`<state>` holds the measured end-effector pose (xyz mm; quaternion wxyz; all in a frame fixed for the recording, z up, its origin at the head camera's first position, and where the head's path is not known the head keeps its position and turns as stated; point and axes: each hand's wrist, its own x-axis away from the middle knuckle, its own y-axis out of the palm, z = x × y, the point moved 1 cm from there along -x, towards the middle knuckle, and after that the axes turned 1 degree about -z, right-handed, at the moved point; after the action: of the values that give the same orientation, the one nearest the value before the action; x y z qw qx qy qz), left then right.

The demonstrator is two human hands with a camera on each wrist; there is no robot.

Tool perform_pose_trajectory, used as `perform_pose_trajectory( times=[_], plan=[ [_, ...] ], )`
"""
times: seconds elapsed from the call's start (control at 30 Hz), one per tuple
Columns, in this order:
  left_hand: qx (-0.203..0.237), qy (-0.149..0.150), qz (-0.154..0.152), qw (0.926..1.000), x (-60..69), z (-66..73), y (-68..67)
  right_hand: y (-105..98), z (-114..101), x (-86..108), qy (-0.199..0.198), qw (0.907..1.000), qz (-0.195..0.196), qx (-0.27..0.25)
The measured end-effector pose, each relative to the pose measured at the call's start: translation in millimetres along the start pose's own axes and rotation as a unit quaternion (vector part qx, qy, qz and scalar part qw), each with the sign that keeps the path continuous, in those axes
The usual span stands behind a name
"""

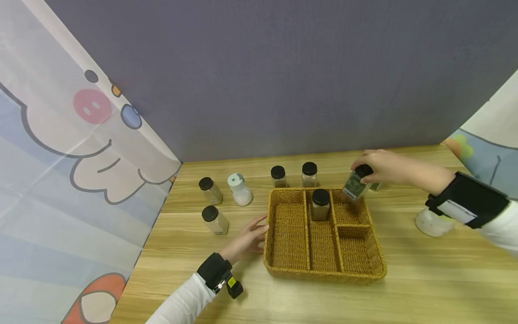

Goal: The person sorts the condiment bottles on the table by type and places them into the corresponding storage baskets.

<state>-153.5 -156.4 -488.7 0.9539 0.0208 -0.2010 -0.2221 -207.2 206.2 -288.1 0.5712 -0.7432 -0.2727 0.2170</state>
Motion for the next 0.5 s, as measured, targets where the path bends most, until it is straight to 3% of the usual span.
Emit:
perform_pose_trajectory(
  times=[0.5],
  plan=[
    [0.001,-0.003,-0.006,1.0,1.2,0.2,0.5,12,-12,-10.2,0.007,0.9999,0.009,0.007]
  ],
)
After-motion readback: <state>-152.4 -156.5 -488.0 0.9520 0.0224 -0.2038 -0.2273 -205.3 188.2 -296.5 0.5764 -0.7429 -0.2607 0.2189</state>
